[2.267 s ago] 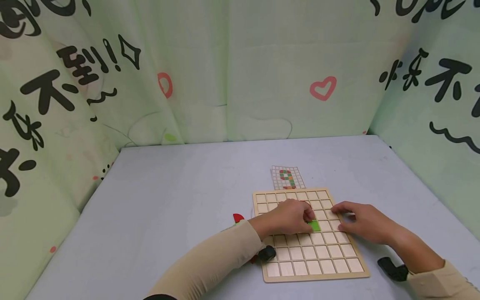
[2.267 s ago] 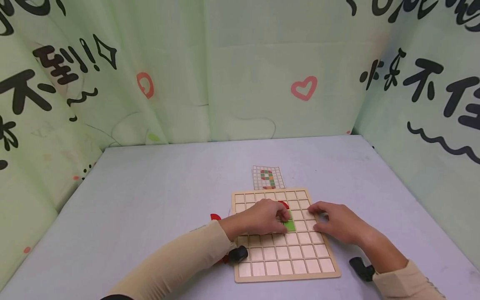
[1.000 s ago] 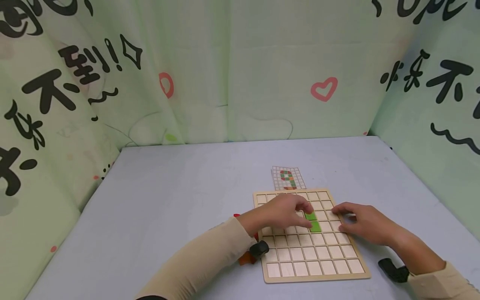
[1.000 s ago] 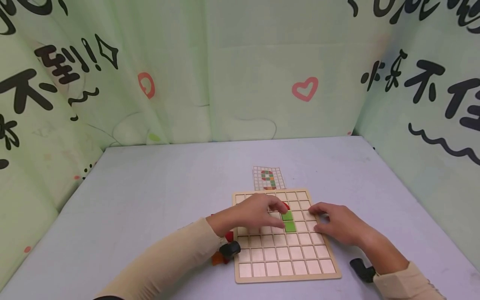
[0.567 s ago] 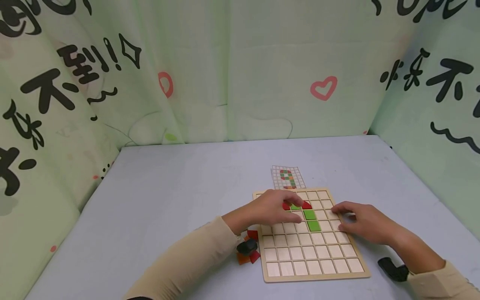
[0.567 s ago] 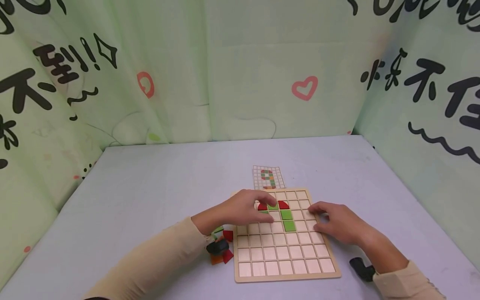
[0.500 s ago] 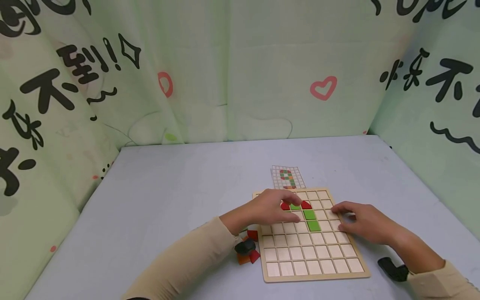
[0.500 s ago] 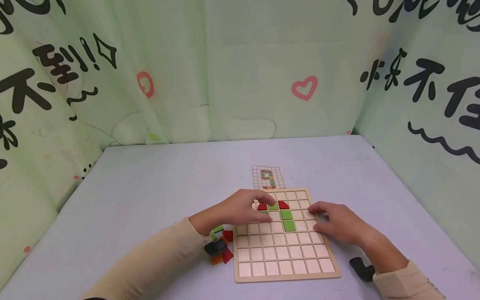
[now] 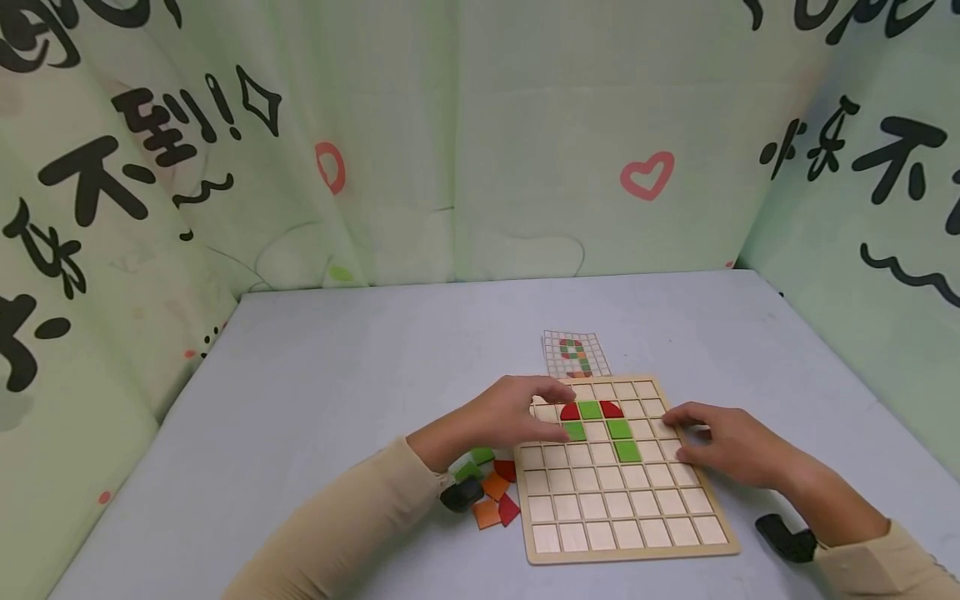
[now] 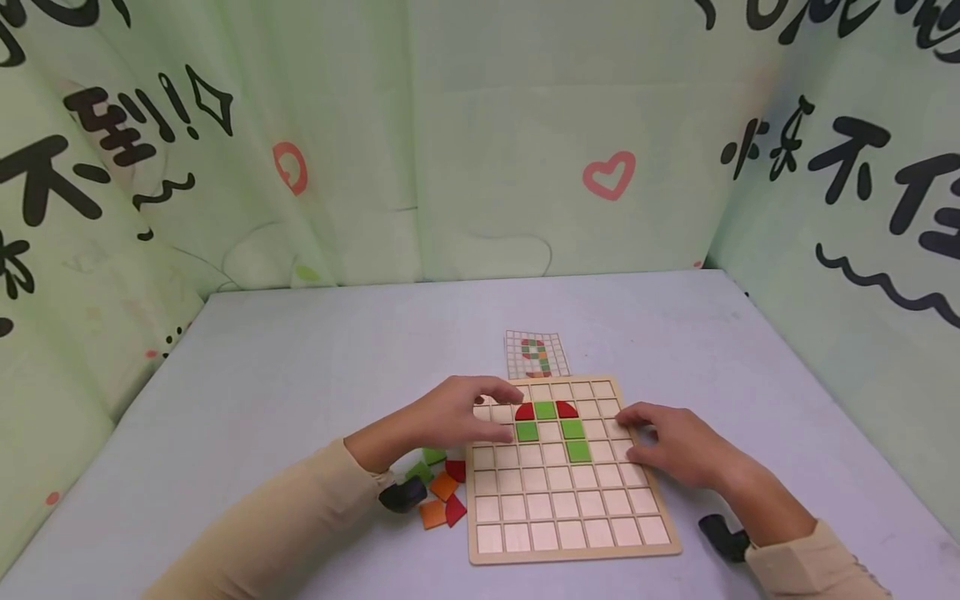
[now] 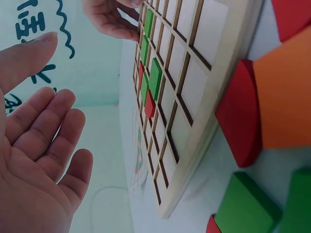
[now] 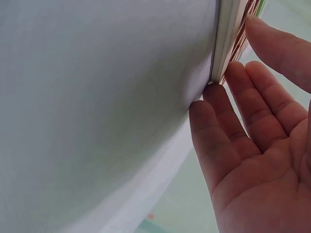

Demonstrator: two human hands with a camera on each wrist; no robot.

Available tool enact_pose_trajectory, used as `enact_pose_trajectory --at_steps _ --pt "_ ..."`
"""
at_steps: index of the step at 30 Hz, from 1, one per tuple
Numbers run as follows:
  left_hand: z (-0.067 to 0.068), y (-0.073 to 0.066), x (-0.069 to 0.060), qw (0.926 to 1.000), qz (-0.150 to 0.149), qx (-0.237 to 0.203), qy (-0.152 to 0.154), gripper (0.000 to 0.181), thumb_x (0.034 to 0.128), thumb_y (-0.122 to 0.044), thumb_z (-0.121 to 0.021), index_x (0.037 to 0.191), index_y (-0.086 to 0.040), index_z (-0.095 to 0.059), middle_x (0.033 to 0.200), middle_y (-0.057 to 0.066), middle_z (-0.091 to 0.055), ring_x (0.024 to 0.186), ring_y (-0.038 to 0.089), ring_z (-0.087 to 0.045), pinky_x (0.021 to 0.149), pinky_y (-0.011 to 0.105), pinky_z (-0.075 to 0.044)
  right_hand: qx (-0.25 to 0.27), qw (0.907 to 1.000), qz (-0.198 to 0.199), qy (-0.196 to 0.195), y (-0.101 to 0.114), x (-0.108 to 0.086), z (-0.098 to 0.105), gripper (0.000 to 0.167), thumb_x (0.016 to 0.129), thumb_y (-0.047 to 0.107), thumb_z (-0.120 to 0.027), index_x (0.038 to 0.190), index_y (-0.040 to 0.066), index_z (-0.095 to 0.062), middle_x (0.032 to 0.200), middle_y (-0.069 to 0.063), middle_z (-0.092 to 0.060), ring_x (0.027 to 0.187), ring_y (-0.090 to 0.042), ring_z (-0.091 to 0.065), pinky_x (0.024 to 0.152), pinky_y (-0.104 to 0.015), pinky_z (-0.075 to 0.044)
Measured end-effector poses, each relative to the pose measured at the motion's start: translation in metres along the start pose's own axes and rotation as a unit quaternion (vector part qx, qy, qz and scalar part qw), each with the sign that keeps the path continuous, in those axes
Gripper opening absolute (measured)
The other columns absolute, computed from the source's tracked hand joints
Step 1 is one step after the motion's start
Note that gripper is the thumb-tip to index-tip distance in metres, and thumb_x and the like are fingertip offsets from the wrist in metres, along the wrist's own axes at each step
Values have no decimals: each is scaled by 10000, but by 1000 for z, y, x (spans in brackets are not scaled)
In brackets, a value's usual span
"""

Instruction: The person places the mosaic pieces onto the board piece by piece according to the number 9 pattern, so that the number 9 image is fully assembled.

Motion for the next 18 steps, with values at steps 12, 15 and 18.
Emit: enact_pose_trajectory --at_steps 12,15,18 --pt "13 17 -15 9994 235 -128 -216 484 877 -202 -783 1328 -123 -625 1286 16 -643 1217 191 -555 1049 357 -413 2 10000 -46 11 -1 1 -1 431 853 177 -774 1231 22 -636 1236 -193 -628 1139 -405 -588 922 -537 -490" --pt "16 20 -19 9991 331 -110 -251 483 876 -197 -785 1326 -126 -625 1285 15 -643 1217 196 -553 1049 365 -413 32 10000 -25 28 -1 0 -1 431 854 180 -774 1234 31 -636 1243 -191 -625 1136 -398 -593 917 -522 -497" --pt "19 23 -23 9991 324 -114 -259 481 877 -187 -784 1325 -114 -623 1281 17 -643 1210 203 -553 1049 370 -412 65 10000 -10 41 -2 -1 0 431 854 181 -773 1237 38 -636 1251 -191 -621 1137 -392 -595 912 -505 -504"
Point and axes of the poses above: each hand's wrist, its own x-axis towards the middle knuckle, its own z-axis out of the back of the hand, y = z × x, the point moved 8 cm from there along x, towards the middle knuckle
